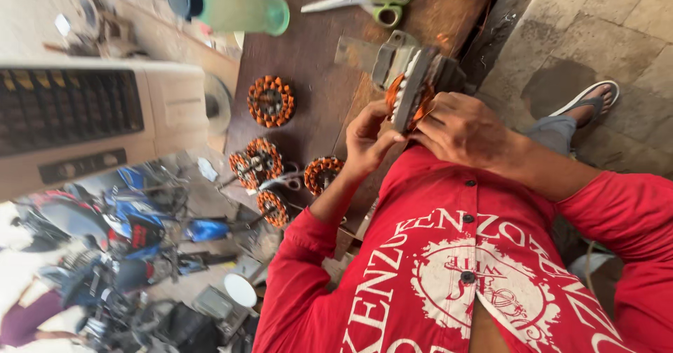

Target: The person winds copper wire around a motor stator held in a bench vise, repeatedly inserting small white spacers between the windings. They use scissors to cut the wire and continue wrapping the coil around the stator core.

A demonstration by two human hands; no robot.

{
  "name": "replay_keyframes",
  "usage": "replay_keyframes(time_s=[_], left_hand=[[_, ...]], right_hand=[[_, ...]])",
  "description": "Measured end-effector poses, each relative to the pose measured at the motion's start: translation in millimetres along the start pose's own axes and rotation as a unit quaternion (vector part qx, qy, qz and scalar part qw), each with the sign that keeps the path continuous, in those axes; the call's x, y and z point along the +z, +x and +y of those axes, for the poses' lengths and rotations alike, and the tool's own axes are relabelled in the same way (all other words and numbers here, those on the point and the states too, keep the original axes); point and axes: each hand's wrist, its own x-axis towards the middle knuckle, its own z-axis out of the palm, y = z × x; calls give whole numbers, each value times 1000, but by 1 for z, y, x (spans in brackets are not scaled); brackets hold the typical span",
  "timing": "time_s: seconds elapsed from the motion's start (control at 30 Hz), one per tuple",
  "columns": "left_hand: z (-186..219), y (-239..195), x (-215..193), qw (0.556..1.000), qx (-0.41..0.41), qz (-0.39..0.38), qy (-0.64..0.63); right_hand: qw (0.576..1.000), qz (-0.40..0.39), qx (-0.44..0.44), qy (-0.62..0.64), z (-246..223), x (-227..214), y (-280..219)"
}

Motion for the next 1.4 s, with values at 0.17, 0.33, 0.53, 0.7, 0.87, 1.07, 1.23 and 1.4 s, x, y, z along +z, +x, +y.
replay_keyframes(time_s=[0.17,0.33,0.53,0.7,0.87,1.07,1.23,1.4], left_hand=[[-9,1,2,1000,28,9,5],[-4,12,7,999,46,6,27],[-2,9,3,999,24,10,33],[-1,2,2,999,10,8,38],[10,13,-7,999,-3,-40,18],[21,20,-26,992,-68,-79,69],[8,31,-29,994,-7,-85,69],[-1,33,-18,997,31,-44,49]], right_hand=[[997,-46,-24,-50,-1,3,-10],[995,85,52,23,4,6,-23],[988,90,81,91,10,20,-35],[981,80,117,133,6,25,-42],[802,-77,399,438,-5,-14,-58],[965,-115,185,149,-1,-45,-74],[984,-123,121,38,18,-57,-63],[947,142,261,124,73,-73,12]])
